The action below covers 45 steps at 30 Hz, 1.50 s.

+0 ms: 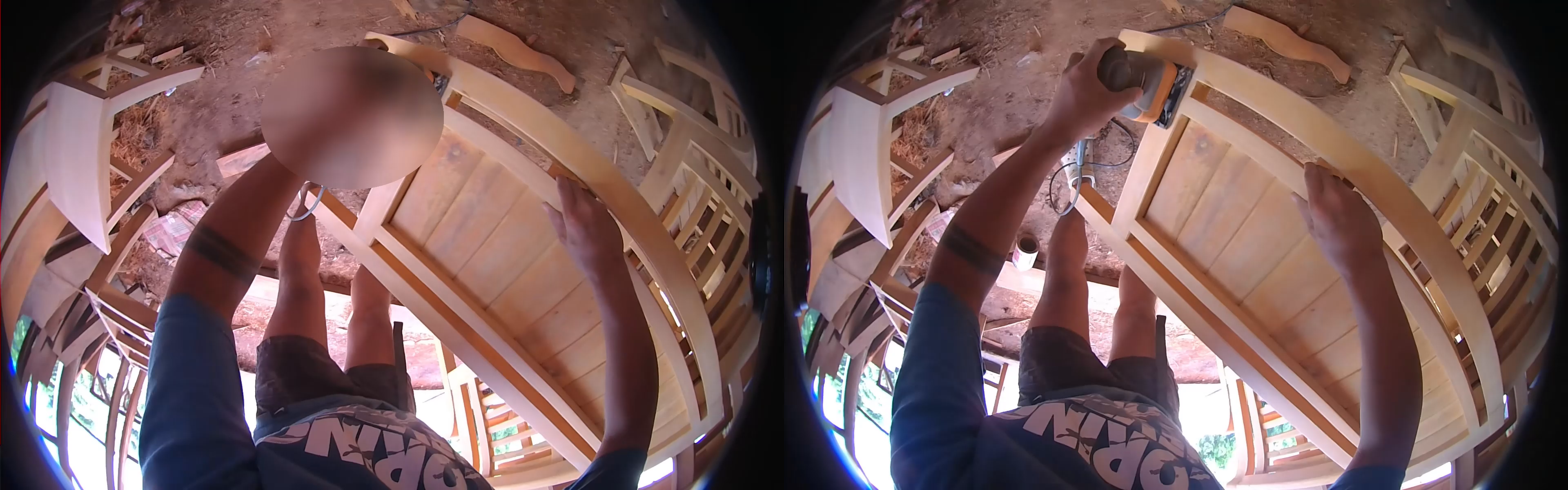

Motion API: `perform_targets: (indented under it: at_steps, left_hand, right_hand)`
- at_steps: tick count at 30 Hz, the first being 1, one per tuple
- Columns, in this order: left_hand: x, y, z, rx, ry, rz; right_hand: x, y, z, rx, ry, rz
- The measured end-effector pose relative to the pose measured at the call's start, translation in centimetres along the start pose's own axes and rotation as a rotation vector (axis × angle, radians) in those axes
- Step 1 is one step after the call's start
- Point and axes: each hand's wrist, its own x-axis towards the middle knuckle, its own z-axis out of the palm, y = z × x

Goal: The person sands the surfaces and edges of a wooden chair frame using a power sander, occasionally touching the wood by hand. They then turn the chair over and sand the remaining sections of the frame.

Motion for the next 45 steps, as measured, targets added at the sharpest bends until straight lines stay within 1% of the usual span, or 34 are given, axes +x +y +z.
perform_targets:
  at_steps: [2,4,6,8,11,14,15,17,19,20,21,24,26,28,30,32,35,38,41,44,45]
  left_hand:
    - [-1.6,-0.5,-0.2,0.011,-0.024,-0.044]
    - [-5.0,-1.5,-0.5,0.038,-0.060,-0.087]
    - [-8.9,-2.9,-0.4,-0.008,-0.064,-0.085]
    - [-13.0,-3.6,-0.7,-0.005,-0.112,-0.122]
    - [-17.4,-4.7,-1.1,0.002,-0.086,0.003]
    - [-17.1,-4.7,-0.9,0.024,-0.068,0.043]
    - [-16.2,-4.5,-0.7,0.013,-0.065,0.025]
    - [-12.3,-3.3,-0.4,-0.009,-0.069,-0.013]
    - [-7.9,-1.8,-0.2,-0.015,-0.056,-0.043]
    - [-5.8,-1.7,0.0,-0.007,-0.030,-0.026]
    - [-4.1,-1.5,0.2,0.003,-0.002,-0.009]
    - [-1.8,-0.6,0.0,0.042,-0.008,-0.015]
    - [-3.5,-0.9,-0.2,0.023,-0.046,-0.023]
    - [-6.5,-1.3,-0.5,0.012,-0.098,-0.053]
    - [-10.6,-2.5,-0.6,-0.039,-0.093,-0.013]
    - [-14.7,-3.6,-0.6,-0.005,-0.142,-0.011]
    - [-16.9,-3.9,-0.7,0.030,-0.121,0.058]
    - [-13.8,-3.6,-0.2,-0.007,-0.072,0.023]
    - [-7.6,-2.5,-0.1,-0.040,-0.022,0.007]
    - [-2.5,-0.9,-0.2,0.005,-0.021,0.037]
    - [-1.4,-0.3,-0.3,-0.001,-0.021,0.049]
  right_hand:
    - [0.0,0.1,0.1,0.002,0.014,-0.015]
    - [0.0,0.2,0.0,-0.008,0.009,-0.014]
    - [0.0,0.0,0.1,-0.009,-0.001,-0.012]
    - [0.1,0.1,0.0,-0.006,-0.009,-0.013]
    - [0.1,0.2,0.2,0.005,0.009,-0.027]
    - [0.1,0.1,0.1,0.004,0.017,-0.021]
    - [0.1,0.1,0.0,-0.022,0.025,-0.031]
    - [0.0,0.0,0.0,-0.067,0.033,-0.049]
    - [-0.1,0.0,0.3,-0.049,-0.019,0.010]
    - [0.0,0.0,0.3,-0.041,-0.042,0.039]
    - [0.0,0.1,0.4,-0.041,-0.022,0.014]
    - [0.1,0.3,0.4,-0.041,0.038,-0.044]
    - [0.1,0.2,0.3,-0.036,0.081,-0.060]
    - [0.1,0.2,0.3,-0.015,0.065,-0.045]
    - [0.0,0.3,0.4,0.011,0.035,-0.017]
    - [0.0,0.3,0.6,0.041,-0.009,0.023]
    - [0.1,0.2,0.4,-0.002,0.030,-0.007]
    - [0.0,0.2,0.3,0.021,0.043,-0.016]
    - [0.1,0.4,0.5,0.003,0.004,-0.012]
    - [-0.1,0.7,1.0,0.002,0.048,-0.042]
    - [0.0,0.5,0.7,0.001,0.029,-0.025]
